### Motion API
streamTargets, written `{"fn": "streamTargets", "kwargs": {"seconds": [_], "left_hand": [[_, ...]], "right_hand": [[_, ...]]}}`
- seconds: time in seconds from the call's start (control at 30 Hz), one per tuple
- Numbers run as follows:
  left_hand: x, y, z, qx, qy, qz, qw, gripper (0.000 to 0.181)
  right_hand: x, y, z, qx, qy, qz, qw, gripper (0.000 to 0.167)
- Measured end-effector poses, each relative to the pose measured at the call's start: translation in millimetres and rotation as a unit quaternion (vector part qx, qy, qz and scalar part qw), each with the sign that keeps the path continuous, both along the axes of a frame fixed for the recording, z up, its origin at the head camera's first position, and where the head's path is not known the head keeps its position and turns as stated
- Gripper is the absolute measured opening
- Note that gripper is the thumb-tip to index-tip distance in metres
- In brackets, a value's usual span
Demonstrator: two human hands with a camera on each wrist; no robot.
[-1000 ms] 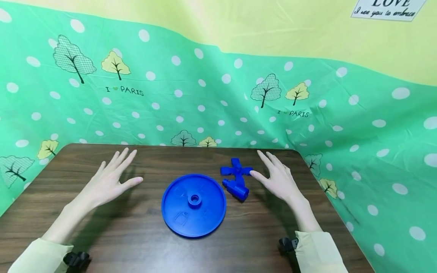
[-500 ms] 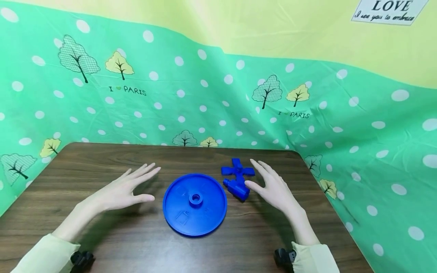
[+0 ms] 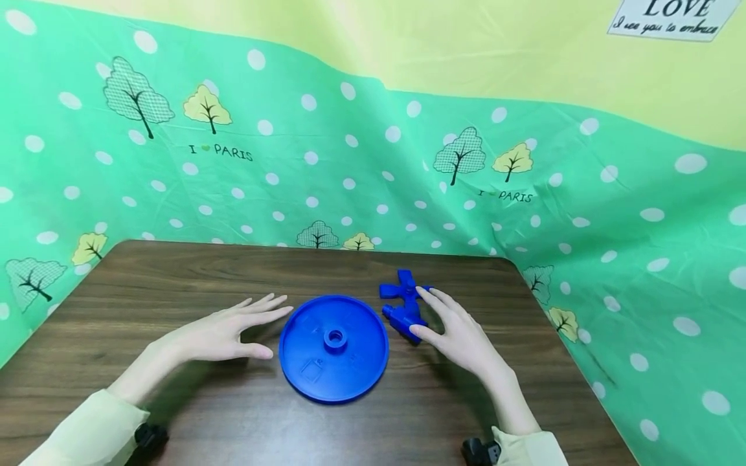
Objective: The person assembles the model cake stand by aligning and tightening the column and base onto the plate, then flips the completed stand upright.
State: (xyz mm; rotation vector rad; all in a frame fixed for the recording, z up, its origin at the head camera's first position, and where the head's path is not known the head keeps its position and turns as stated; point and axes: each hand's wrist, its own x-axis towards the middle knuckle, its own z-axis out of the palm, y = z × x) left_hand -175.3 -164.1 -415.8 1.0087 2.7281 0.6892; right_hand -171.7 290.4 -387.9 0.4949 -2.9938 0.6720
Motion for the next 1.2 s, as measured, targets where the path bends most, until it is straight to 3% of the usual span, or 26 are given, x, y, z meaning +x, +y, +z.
{"fn": "streamTargets", "kwargs": {"seconds": [0.37,0.77,1.2], "left_hand": [[-1.7,10.6,0.4,-0.022,-0.045,-0.011,0.9987,0.08],[-3.8,15.4,-8.2,-0.063,-0.052,0.024,0.9964,0.082],[1.3,19.8,-7.2,-0.072,-0.059,0.051,0.9943,0.086]], "right_hand": [[1.3,-1.8,-5.4,-0.004,-0.002,0.011,0.9999,0.074],[3.3,-5.4,-6.4,-0.011,-0.013,0.017,0.9997,0.073],[2.2,-7.9,-7.6,-0.001,-0.017,0.022,0.9996,0.071]]}}
